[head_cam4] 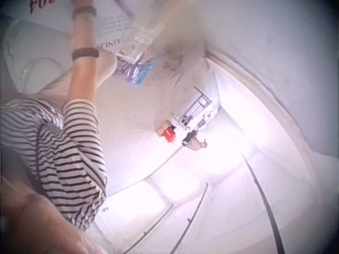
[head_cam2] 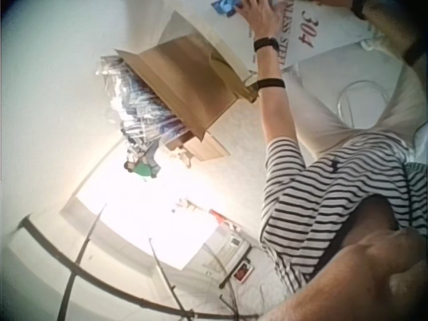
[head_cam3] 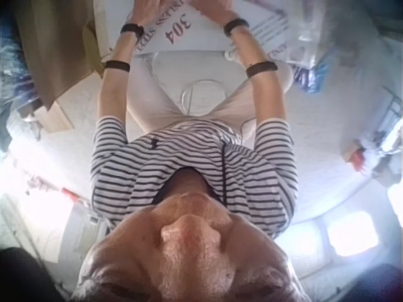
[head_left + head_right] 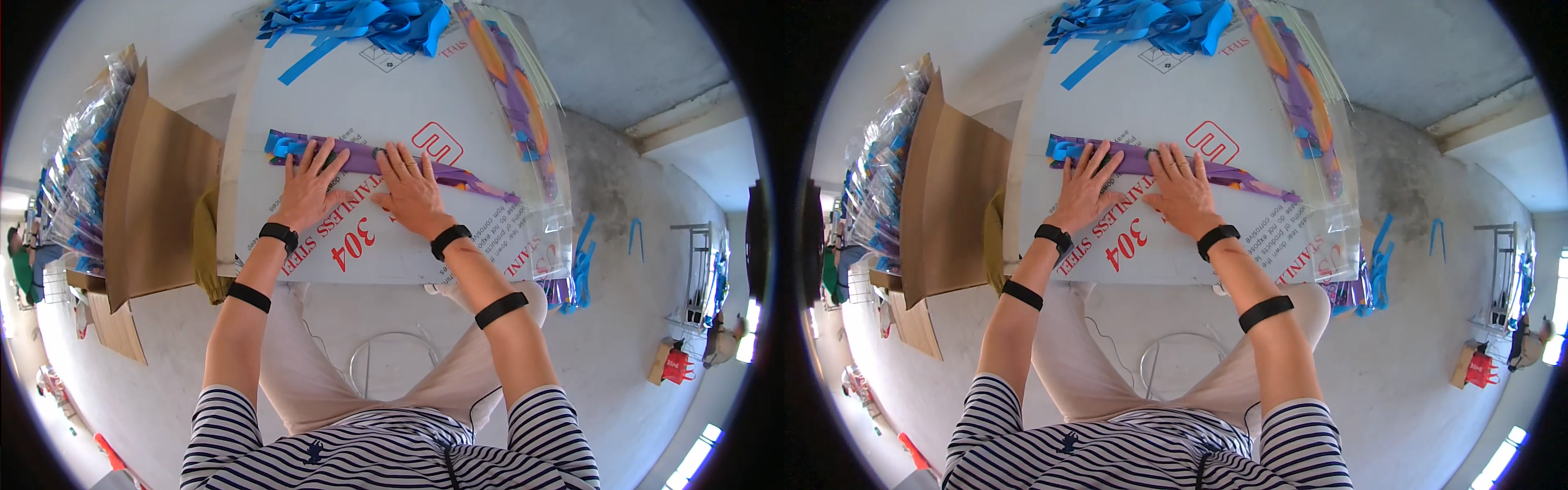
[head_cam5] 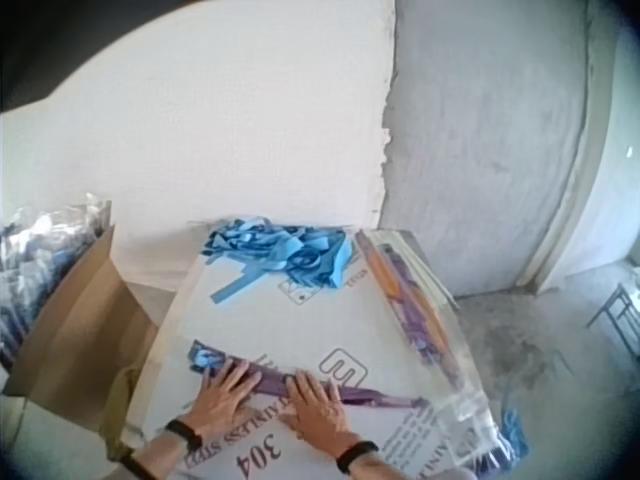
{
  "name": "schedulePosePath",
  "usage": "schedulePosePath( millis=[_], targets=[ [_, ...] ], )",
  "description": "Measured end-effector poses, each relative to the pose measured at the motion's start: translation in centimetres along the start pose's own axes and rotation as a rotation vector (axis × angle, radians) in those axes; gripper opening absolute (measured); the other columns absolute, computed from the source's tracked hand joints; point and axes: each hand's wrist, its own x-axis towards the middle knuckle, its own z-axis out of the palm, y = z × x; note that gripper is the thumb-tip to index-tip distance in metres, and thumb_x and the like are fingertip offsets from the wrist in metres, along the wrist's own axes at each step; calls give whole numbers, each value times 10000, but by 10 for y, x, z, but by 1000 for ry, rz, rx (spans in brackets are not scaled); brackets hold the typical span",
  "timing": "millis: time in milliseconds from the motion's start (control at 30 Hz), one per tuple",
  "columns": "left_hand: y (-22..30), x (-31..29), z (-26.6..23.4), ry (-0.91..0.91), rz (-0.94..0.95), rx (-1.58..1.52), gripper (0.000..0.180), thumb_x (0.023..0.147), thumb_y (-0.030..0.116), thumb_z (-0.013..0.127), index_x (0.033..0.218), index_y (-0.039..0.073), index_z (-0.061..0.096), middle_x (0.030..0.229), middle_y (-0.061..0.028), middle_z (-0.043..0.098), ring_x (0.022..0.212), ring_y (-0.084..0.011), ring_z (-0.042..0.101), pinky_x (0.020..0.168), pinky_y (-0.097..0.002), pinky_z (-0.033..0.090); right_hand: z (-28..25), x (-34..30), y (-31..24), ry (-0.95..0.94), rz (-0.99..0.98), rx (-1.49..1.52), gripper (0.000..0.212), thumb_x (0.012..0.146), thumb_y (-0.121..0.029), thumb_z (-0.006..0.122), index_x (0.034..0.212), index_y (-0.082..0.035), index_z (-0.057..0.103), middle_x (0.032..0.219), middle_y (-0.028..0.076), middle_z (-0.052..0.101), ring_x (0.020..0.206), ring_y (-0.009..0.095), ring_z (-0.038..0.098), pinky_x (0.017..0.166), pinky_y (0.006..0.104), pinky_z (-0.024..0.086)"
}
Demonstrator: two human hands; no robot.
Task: Assembling and packaging plastic kites at a workshop table.
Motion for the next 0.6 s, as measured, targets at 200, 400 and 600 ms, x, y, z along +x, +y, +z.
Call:
schedulePosePath(
  millis=[200, 400, 600],
  targets=[
    [-15, 1, 1, 16, 16, 53, 912, 779, 776, 534, 1525, 280, 369, 1640, -51, 202, 1499, -350, 187, 1154, -651, 153, -24, -36, 40, -41, 84, -59, 797, 938, -482, 581, 1530, -29, 298, 1618, 130, 243, 1514, 277, 183, 1203, 526, 164],
    [-13, 2, 6, -33, 17, 3, 930, 759, 763, 590, 1527, 291, 363, 1639, -52, 203, 1504, -343, 174, 1159, -649, 144, -19, -69, 65, -16, 225, -61, 740, 959, -467, 558, 1509, -23, 336, 1592, 146, 298, 1498, 317, 222, 1190, 563, 168],
    [14, 15, 23, -46, 77, -100, 918, 761, 683, 678, 1529, 294, 359, 1637, -53, 213, 1513, -312, 156, 1163, -652, 109, -41, -31, 52, 201, 170, 24, 449, 853, -257, 725, 1210, -12, 605, 1249, 137, 561, 1244, 366, 480, 1053, 492, 386]
  ],
)
